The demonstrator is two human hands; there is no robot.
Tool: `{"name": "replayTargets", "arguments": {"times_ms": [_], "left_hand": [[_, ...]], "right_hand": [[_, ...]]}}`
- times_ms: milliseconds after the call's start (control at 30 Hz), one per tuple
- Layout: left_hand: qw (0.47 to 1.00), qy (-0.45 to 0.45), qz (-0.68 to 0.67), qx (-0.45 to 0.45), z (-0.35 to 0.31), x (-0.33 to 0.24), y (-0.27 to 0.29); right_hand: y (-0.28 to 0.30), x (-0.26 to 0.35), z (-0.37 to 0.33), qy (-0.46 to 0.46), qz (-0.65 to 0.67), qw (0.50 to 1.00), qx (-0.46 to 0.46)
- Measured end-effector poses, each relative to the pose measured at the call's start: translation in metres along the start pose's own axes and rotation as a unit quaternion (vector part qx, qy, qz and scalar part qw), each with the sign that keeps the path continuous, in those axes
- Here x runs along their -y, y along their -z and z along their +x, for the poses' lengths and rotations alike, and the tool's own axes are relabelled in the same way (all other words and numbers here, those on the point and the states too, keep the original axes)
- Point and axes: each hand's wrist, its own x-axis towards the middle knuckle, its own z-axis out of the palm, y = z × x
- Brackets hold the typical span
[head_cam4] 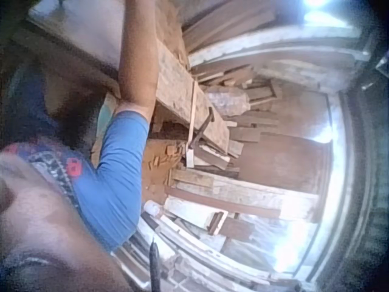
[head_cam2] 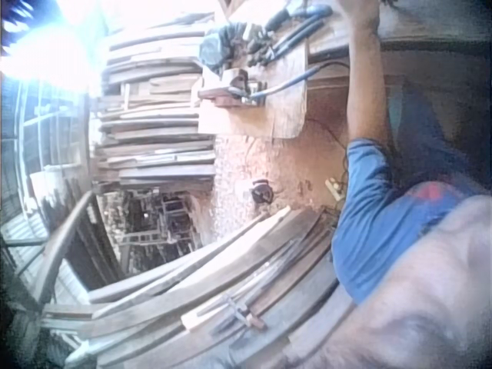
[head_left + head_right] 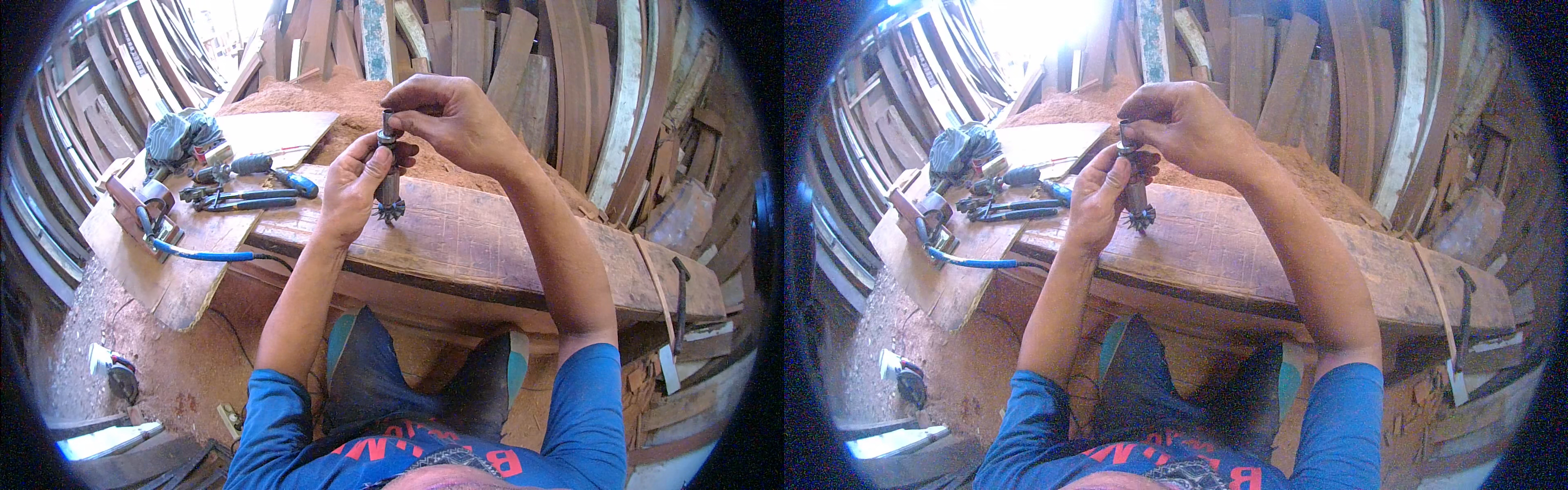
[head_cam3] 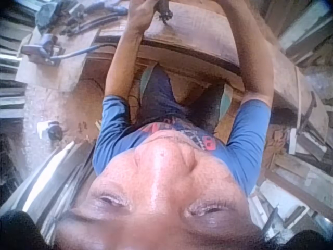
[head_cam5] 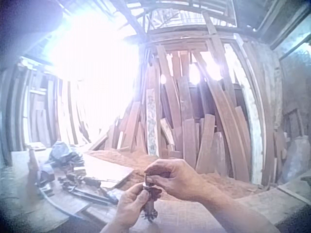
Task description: The person walks through a cluttered workshop to a workbench and assembles a small metal tool component. They insert a cylindrical part into a larger assembly and use a hammer to tap it into place, then handle a small metal ring.
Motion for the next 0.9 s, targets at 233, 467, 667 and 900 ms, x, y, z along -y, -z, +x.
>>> {"name": "replayTargets", "arguments": {"times_ms": [233, 467, 667, 900], "left_hand": [[0.998, 0.014, -0.064, 0.002, 0.003, -0.004, 0.005], [0.993, 0.016, -0.115, -0.012, 0.01, -0.013, -0.003], [0.988, 0.003, -0.15, -0.025, 0.019, -0.013, 0.004], [0.989, 0.007, -0.148, 0.01, 0.021, -0.004, 0.019]], "right_hand": [[-0.002, 0.005, -0.001, -0.018, -0.012, 1.0, 0.001], [-0.001, 0.001, 0.001, 0.013, -0.033, 0.999, 0.001], [-0.002, 0.001, 0.003, 0.03, -0.038, 0.999, 0.005], [-0.004, -0.003, 0.006, 0.041, -0.033, 0.999, 0.006]]}}
